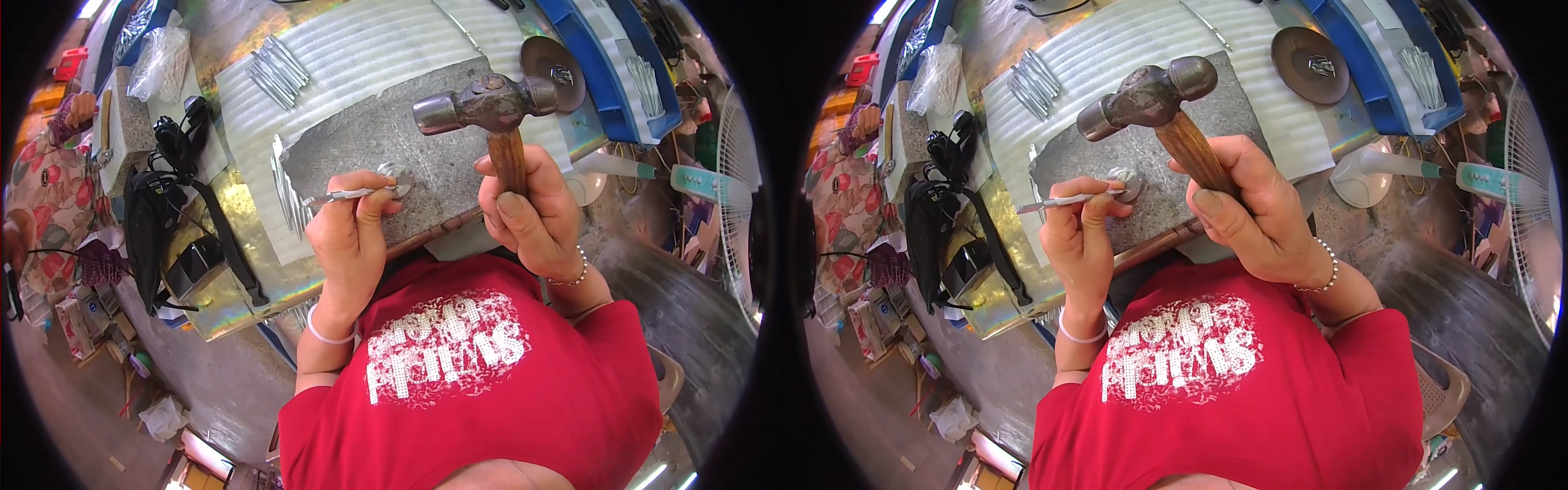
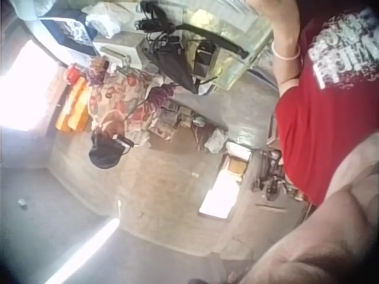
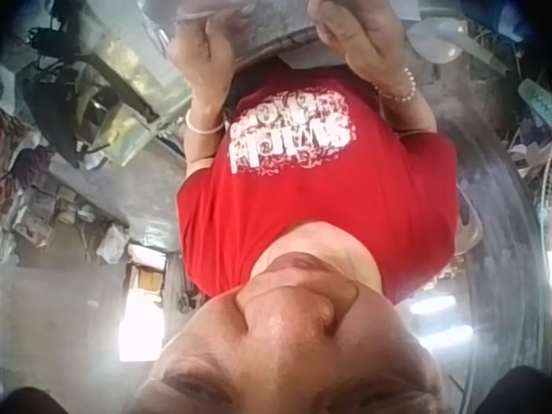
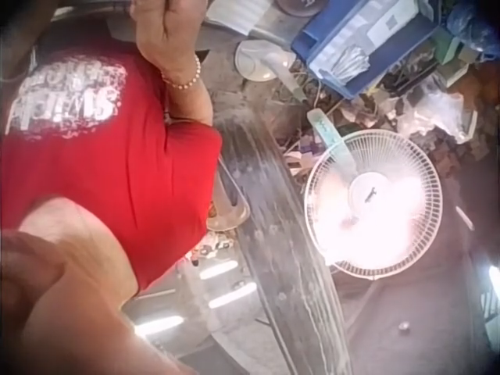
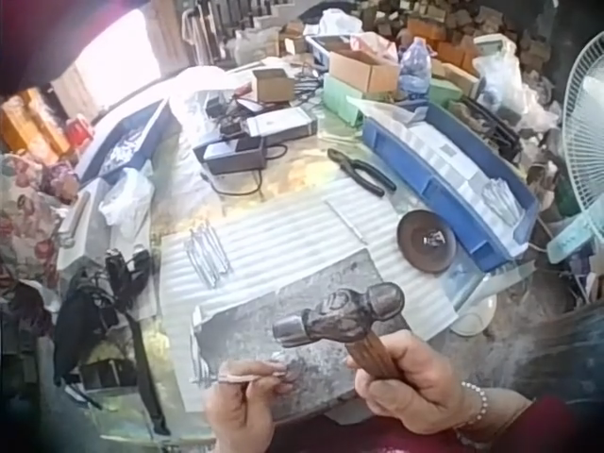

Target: Shaping small silver-colored metal bars using a hammer on a metal anvil block.

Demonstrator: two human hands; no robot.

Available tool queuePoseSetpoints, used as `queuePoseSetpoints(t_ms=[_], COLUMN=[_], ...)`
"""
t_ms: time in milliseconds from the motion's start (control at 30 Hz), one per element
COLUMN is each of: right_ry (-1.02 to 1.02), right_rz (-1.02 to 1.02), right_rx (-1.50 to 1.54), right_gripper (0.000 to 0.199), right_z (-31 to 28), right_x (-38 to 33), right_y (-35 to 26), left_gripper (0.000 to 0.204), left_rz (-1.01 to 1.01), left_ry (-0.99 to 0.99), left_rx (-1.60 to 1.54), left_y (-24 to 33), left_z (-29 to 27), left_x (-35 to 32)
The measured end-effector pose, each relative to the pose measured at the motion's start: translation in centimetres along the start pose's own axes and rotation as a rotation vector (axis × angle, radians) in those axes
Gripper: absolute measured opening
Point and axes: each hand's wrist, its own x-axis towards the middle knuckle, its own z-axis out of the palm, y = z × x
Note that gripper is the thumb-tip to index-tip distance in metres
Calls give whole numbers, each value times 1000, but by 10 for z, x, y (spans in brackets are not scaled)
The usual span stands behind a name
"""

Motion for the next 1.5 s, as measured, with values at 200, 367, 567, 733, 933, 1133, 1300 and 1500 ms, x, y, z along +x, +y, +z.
queuePoseSetpoints(t_ms=[200,367,567,733,933,1133,1300,1500], right_ry=[-11,-2,-1,4,0,-21,-225,-243], right_rz=[-40,-39,-30,-20,-39,-2,-337,-202], right_rx=[14,-1,-13,-20,-88,-173,-559,-628], right_gripper=[32,31,31,30,29,26,28,27], right_z=[2,1,2,4,6,13,24,28], right_x=[1,0,0,1,1,9,36,34], right_y=[2,2,2,1,3,-4,-28,-44], left_gripper=[7,6,4,4,9,13,23,27], left_rz=[5,4,-110,-98,112,331,306,337], left_ry=[-20,-41,-11,29,2,-50,-160,-158], left_rx=[19,12,-142,-126,154,472,567,515], left_y=[-1,-2,-3,-3,-3,8,9,12], left_z=[-3,-6,-4,-2,0,4,-8,-6], left_x=[3,4,2,-1,-4,-2,-7,-2])
